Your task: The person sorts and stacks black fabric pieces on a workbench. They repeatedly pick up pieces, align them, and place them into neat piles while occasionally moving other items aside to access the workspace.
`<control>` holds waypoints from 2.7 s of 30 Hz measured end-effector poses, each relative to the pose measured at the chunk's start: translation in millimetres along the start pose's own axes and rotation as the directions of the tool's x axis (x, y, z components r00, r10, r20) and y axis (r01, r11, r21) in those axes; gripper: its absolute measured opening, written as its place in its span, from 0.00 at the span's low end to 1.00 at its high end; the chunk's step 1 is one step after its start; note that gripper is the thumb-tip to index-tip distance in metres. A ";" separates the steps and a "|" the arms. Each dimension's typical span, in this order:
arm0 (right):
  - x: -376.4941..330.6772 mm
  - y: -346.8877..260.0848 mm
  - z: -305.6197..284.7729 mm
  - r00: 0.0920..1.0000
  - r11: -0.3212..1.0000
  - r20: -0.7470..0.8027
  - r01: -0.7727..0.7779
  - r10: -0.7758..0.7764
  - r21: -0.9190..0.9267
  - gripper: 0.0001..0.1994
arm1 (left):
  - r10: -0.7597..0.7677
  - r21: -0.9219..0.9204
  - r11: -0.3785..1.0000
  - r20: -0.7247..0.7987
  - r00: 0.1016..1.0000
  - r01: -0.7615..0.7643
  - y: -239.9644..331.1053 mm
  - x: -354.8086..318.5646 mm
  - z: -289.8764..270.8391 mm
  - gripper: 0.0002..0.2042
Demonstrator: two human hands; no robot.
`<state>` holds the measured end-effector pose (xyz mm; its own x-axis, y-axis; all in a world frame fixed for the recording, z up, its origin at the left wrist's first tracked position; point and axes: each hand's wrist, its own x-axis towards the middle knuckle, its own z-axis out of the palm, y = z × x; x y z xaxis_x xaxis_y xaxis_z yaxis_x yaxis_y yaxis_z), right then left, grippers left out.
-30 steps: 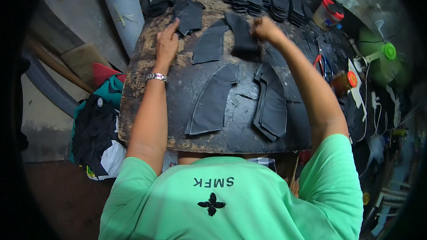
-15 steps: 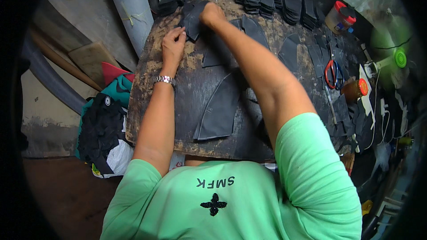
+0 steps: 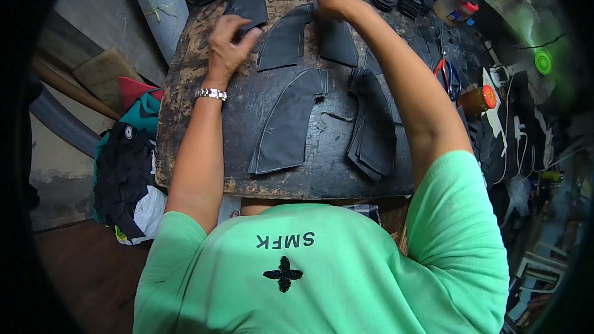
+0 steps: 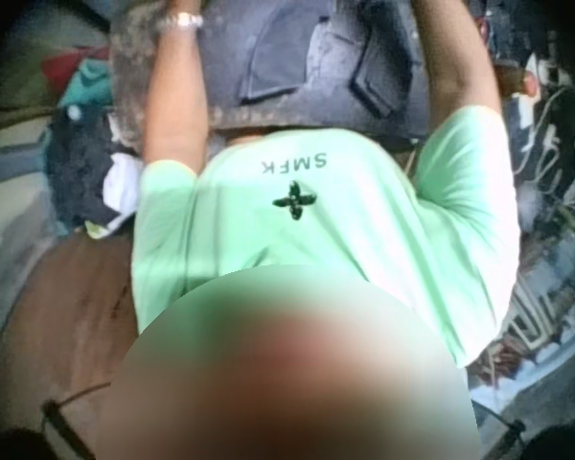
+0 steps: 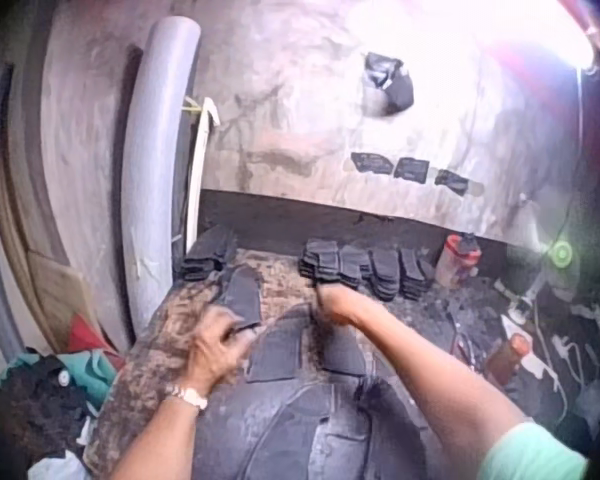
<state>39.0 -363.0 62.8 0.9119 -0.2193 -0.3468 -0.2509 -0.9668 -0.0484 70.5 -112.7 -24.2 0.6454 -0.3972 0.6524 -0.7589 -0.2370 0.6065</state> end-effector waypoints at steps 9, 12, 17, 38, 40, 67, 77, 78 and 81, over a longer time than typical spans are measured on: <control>-87.4 79.4 78.9 0.878 0.855 -0.333 0.441 -0.345 0.275 0.18 | 0.141 0.045 0.983 0.456 0.879 -0.181 12.1 -13.2 22.0 0.28; -84.8 93.5 74.8 0.926 0.752 -0.361 0.316 -0.113 0.578 0.13 | 0.128 -0.020 0.991 0.424 0.896 -0.132 4.8 -14.6 24.2 0.24; -90.2 100.9 79.2 0.949 0.240 -0.288 0.253 0.126 0.937 0.11 | 0.180 0.124 0.961 0.398 0.899 -0.248 11.5 -13.8 24.7 0.22; -71.6 100.5 122.6 0.402 0.146 -0.774 0.837 0.490 0.527 0.11 | 0.135 0.187 0.892 0.757 0.639 -0.411 88.4 45.5 100.7 0.23; -73.1 95.9 124.2 0.390 0.395 -0.831 0.745 0.397 0.538 0.10 | 0.138 0.159 0.893 0.793 0.593 -0.421 86.3 50.0 98.7 0.20; -74.6 97.4 132.3 0.670 0.561 -0.741 0.631 -0.047 0.536 0.14 | -0.062 0.214 0.971 0.662 0.747 -0.109 46.5 10.6 12.9 0.22; -64.7 98.1 135.4 0.572 0.539 -0.813 0.655 0.106 0.530 0.14 | -0.219 0.226 0.961 0.280 0.935 0.158 51.1 9.8 10.7 0.19; -63.9 97.7 135.9 0.549 0.527 -0.825 0.666 0.133 0.528 0.13 | -0.162 0.193 0.974 0.250 0.955 0.115 54.4 4.1 13.1 0.20; -62.6 97.0 136.6 0.619 0.451 -0.765 0.640 0.178 0.622 0.14 | 0.111 0.089 0.980 0.503 0.857 -0.179 60.6 -3.3 15.1 0.25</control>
<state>-86.7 -425.2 -48.1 0.7679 -0.4082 0.4937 0.2686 -0.4944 -0.8267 21.1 -139.1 3.6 0.4259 -0.8126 0.3979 -0.8666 -0.2400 0.4375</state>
